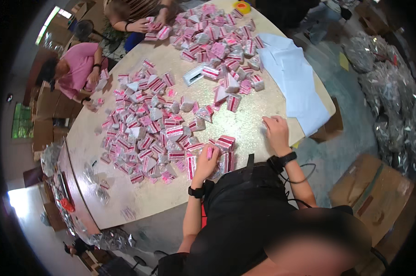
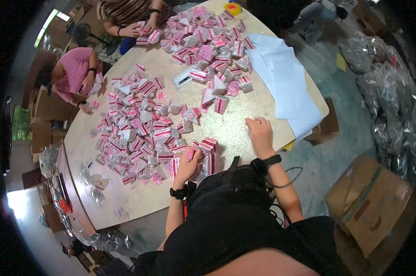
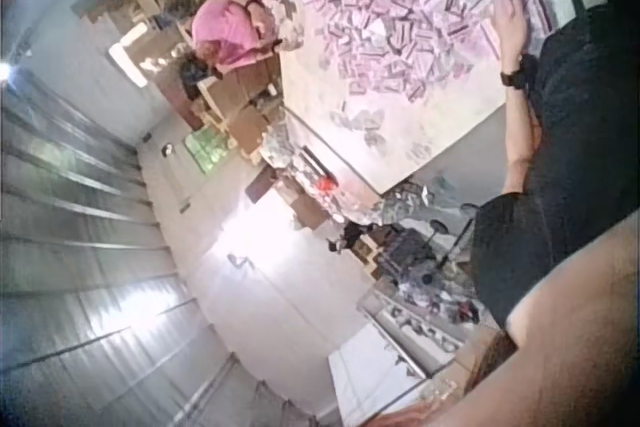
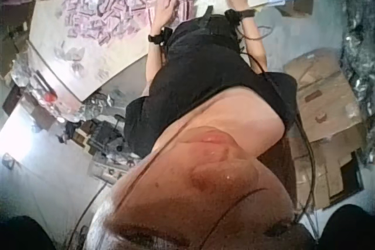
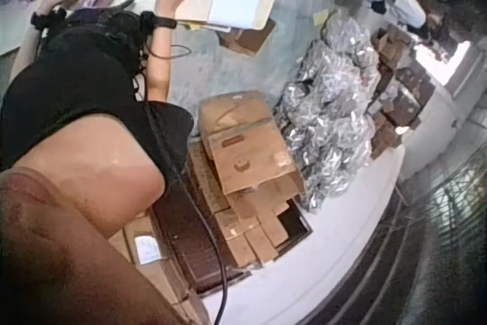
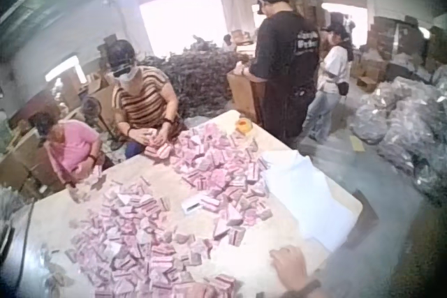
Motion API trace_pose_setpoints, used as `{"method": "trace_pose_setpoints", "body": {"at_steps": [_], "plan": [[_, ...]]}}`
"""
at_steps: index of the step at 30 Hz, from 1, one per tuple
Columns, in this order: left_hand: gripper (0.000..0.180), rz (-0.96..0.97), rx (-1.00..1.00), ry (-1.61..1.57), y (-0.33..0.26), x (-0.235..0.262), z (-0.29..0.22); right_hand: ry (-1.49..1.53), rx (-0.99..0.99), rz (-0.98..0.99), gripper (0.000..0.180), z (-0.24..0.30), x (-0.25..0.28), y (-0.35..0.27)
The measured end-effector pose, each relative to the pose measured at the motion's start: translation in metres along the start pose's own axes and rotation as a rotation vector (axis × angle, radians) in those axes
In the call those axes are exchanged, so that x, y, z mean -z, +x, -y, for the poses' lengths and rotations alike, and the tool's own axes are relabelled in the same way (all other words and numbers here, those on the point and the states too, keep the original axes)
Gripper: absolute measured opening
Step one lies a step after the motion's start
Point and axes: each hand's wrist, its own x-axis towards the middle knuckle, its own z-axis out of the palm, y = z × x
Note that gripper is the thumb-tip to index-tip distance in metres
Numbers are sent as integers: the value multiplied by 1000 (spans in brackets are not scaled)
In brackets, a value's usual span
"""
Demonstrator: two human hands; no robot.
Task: Packing small pink-labeled triangular items into plastic bags.
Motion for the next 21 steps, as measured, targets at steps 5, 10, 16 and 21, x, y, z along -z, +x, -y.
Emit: {"method": "trace_pose_setpoints", "body": {"at_steps": [5, 10, 16, 21], "plan": [[14, -80, 22, -143, 3, 0, 26, 651, -223, -79, 25, 56, 14, 28], [14, -128, 75, -245, 5, -2, 9, 1824, -834, 116, 26, 37, -49, 33], [9, -271, -128, -200, -6, 4, -13, 1325, -400, 441, 24, 67, -53, 32], [20, -270, -239, -36, -12, 8, -30, 725, 213, 649, 28, 94, -30, 40]]}}
